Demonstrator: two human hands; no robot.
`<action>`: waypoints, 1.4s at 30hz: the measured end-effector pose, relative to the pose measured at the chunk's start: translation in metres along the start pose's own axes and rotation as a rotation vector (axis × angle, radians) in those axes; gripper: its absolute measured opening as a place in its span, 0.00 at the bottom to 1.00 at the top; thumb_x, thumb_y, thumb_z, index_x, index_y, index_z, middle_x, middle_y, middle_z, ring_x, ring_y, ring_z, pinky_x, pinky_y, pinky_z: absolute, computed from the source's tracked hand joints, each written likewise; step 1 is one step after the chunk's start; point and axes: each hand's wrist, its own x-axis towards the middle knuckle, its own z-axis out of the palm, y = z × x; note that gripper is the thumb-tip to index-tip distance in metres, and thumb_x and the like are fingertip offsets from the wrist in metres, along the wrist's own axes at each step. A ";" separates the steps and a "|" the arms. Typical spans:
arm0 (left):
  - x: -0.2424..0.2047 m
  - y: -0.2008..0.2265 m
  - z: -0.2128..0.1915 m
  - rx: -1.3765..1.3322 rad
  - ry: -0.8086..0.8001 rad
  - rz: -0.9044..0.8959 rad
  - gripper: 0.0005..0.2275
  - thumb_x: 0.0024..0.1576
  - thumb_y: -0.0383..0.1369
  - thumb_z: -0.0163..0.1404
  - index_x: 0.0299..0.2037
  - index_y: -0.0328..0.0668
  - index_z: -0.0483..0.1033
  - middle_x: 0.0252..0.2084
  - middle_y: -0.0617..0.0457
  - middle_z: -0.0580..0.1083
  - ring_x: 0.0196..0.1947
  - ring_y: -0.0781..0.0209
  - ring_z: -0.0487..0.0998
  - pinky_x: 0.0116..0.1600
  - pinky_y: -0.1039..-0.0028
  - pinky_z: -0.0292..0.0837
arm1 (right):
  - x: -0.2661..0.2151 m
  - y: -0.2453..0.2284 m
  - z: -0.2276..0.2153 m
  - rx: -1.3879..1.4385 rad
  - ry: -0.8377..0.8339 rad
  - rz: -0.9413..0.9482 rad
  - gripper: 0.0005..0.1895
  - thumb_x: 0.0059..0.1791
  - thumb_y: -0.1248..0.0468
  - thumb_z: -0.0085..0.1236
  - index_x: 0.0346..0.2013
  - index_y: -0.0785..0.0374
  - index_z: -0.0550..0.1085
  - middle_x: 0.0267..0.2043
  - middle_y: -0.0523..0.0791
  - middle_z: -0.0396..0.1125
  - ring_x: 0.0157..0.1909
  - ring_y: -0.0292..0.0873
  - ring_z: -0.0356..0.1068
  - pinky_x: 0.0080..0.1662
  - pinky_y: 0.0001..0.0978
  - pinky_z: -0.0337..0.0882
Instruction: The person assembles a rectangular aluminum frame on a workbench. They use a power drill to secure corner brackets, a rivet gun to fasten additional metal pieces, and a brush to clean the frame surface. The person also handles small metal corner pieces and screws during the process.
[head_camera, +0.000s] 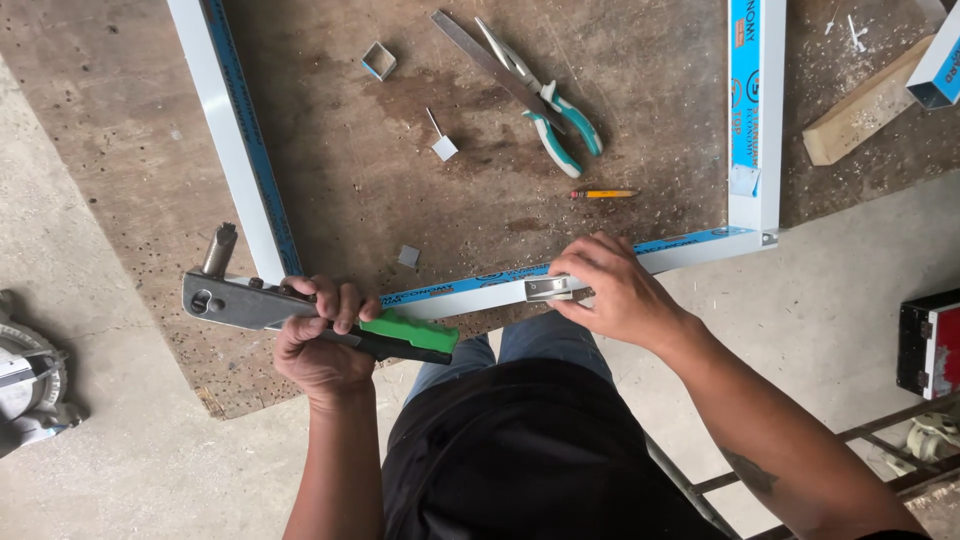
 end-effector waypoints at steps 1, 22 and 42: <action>0.001 0.000 -0.001 -0.004 -0.003 -0.003 0.19 0.40 0.28 0.45 0.45 0.48 0.67 0.26 0.59 0.60 0.20 0.68 0.62 0.36 0.64 0.66 | -0.001 0.001 0.001 0.037 0.017 0.002 0.18 0.42 0.60 0.72 0.44 0.54 0.77 0.42 0.44 0.70 0.47 0.50 0.70 0.48 0.44 0.66; 0.003 0.002 -0.003 0.015 -0.038 -0.037 0.18 0.41 0.28 0.45 0.45 0.48 0.65 0.25 0.59 0.60 0.19 0.67 0.62 0.36 0.63 0.68 | -0.004 -0.006 -0.003 0.103 0.001 0.043 0.22 0.45 0.57 0.70 0.51 0.59 0.76 0.46 0.48 0.70 0.49 0.53 0.70 0.52 0.48 0.65; 0.009 0.000 -0.004 -0.013 -0.059 -0.033 0.19 0.40 0.26 0.45 0.44 0.44 0.65 0.23 0.56 0.60 0.18 0.65 0.62 0.33 0.59 0.71 | -0.005 0.009 0.019 0.021 0.210 -0.107 0.14 0.44 0.58 0.69 0.44 0.52 0.79 0.42 0.40 0.70 0.45 0.46 0.71 0.52 0.39 0.66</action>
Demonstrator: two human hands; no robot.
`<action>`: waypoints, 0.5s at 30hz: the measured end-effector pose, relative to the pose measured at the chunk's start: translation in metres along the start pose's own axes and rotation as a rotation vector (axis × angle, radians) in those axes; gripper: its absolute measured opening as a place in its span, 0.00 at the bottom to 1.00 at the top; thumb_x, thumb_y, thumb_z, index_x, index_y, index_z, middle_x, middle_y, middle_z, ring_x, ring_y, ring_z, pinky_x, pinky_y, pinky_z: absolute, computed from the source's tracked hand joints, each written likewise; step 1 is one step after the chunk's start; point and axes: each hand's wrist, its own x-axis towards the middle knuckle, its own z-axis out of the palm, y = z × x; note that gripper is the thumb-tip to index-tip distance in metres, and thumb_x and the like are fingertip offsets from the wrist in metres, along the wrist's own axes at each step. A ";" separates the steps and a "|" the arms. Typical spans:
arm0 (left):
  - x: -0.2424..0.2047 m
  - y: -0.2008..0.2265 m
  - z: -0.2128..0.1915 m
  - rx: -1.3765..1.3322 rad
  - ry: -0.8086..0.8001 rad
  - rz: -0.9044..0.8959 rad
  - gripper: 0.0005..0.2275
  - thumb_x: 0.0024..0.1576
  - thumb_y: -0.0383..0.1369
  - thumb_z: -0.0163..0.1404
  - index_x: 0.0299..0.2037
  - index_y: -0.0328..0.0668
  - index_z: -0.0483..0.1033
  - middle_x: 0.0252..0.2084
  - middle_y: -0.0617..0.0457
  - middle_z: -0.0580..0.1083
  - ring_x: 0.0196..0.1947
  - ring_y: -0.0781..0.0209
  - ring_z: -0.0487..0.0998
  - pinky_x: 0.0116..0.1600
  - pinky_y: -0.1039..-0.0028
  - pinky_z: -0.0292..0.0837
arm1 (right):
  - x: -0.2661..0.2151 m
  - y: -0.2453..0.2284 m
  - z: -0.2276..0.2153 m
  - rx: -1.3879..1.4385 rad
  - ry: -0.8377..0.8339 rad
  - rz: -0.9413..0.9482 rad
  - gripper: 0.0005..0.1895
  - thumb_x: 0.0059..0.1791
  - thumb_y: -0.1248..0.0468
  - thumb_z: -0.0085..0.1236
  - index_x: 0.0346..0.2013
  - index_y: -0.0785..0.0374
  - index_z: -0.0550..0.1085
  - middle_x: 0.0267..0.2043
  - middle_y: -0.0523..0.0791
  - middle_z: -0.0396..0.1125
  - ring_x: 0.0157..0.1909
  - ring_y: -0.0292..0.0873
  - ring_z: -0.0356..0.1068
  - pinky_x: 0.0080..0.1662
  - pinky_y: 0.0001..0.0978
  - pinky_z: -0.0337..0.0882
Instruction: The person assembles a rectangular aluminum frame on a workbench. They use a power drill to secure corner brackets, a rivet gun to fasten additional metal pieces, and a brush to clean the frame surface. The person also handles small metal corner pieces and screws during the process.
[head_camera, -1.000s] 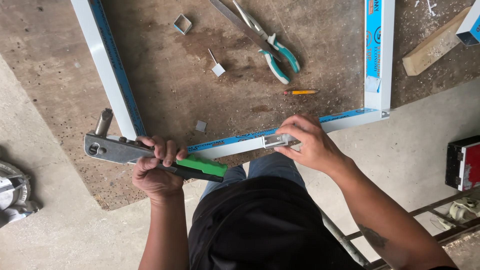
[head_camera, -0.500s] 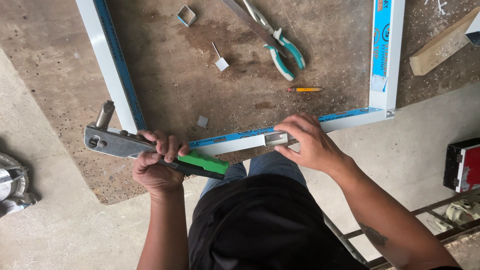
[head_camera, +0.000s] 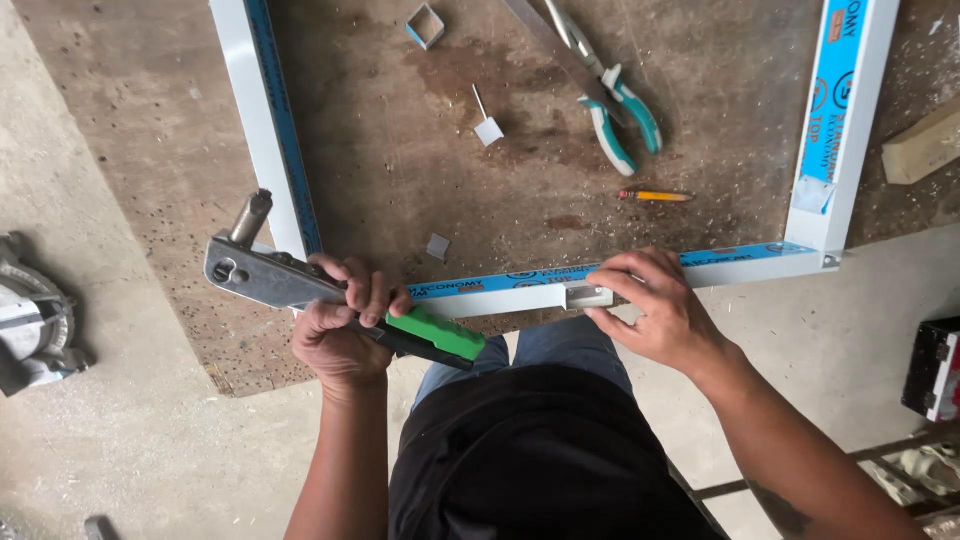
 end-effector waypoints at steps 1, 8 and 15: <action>0.000 0.000 -0.001 -0.009 -0.014 -0.004 0.18 0.40 0.26 0.46 0.44 0.43 0.65 0.23 0.56 0.60 0.18 0.64 0.63 0.33 0.59 0.71 | 0.001 -0.002 -0.002 0.010 0.006 -0.014 0.14 0.45 0.60 0.69 0.43 0.54 0.79 0.42 0.42 0.70 0.45 0.48 0.71 0.52 0.41 0.66; -0.001 0.001 0.003 -0.011 0.002 -0.006 0.18 0.41 0.26 0.46 0.45 0.44 0.65 0.24 0.56 0.60 0.18 0.65 0.63 0.33 0.60 0.71 | 0.000 0.000 0.004 -0.027 0.023 -0.017 0.14 0.42 0.62 0.70 0.41 0.53 0.79 0.41 0.41 0.70 0.44 0.46 0.71 0.53 0.39 0.66; 0.001 0.002 0.002 -0.011 -0.037 -0.025 0.19 0.41 0.26 0.46 0.45 0.44 0.64 0.24 0.56 0.61 0.18 0.65 0.64 0.33 0.58 0.72 | -0.001 -0.002 0.007 -0.046 0.086 -0.025 0.13 0.42 0.62 0.69 0.41 0.53 0.79 0.40 0.41 0.70 0.42 0.46 0.70 0.51 0.39 0.66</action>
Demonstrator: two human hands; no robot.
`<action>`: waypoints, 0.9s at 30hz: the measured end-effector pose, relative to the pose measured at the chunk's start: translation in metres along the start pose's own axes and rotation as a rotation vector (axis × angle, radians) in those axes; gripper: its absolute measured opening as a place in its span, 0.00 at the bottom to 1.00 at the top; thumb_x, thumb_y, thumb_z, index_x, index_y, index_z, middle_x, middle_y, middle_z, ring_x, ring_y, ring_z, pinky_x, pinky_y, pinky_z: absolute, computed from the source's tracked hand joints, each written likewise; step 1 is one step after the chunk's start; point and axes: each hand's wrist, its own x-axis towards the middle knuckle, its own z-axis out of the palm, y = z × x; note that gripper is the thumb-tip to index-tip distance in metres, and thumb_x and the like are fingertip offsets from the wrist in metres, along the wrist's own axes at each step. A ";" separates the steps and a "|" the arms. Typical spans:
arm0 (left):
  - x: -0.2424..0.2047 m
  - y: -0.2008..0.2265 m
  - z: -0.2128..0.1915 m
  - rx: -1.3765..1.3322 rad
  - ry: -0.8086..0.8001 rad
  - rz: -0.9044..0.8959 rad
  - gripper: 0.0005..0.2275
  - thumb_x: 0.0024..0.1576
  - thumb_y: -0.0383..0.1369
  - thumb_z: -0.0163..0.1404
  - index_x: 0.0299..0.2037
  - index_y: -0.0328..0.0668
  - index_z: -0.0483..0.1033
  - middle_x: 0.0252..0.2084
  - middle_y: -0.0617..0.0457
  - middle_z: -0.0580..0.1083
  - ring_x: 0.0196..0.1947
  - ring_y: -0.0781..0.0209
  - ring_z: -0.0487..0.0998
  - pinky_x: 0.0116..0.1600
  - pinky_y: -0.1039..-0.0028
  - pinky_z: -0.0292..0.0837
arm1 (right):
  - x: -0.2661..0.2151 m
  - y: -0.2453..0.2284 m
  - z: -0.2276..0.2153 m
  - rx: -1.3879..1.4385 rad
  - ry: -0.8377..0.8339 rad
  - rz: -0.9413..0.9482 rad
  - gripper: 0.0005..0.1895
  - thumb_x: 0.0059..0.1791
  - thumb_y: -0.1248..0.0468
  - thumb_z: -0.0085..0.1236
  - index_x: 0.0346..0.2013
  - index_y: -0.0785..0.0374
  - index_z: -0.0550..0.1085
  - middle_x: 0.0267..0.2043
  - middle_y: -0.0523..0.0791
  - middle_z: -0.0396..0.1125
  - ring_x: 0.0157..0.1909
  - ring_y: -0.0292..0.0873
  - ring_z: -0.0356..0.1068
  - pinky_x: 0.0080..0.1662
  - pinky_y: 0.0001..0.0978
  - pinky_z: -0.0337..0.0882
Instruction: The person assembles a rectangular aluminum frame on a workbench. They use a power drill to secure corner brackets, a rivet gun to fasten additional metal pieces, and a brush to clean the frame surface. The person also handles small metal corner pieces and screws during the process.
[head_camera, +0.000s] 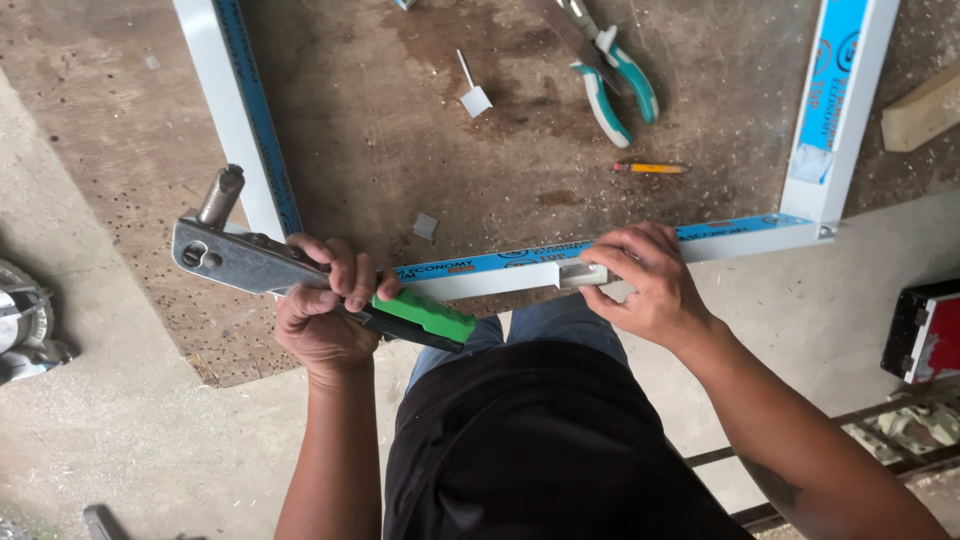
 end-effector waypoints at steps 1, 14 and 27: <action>0.000 0.000 0.000 -0.002 -0.004 -0.002 0.19 0.40 0.26 0.46 0.45 0.43 0.65 0.24 0.56 0.61 0.18 0.64 0.65 0.33 0.58 0.72 | -0.001 0.001 0.000 0.001 0.009 -0.009 0.14 0.41 0.61 0.69 0.41 0.53 0.79 0.40 0.41 0.70 0.41 0.46 0.70 0.50 0.39 0.66; 0.000 0.003 -0.010 0.106 -0.057 -0.090 0.19 0.42 0.29 0.44 0.46 0.49 0.66 0.25 0.60 0.60 0.21 0.67 0.63 0.38 0.60 0.74 | -0.015 0.002 0.003 0.001 0.059 0.002 0.19 0.39 0.62 0.71 0.45 0.53 0.80 0.39 0.41 0.70 0.41 0.47 0.68 0.47 0.41 0.64; -0.001 0.000 -0.009 0.114 -0.070 -0.066 0.17 0.42 0.28 0.45 0.45 0.49 0.69 0.24 0.61 0.62 0.19 0.68 0.64 0.35 0.61 0.76 | -0.019 0.000 0.006 0.024 0.044 0.035 0.19 0.39 0.62 0.72 0.44 0.52 0.81 0.38 0.42 0.71 0.40 0.45 0.69 0.47 0.41 0.64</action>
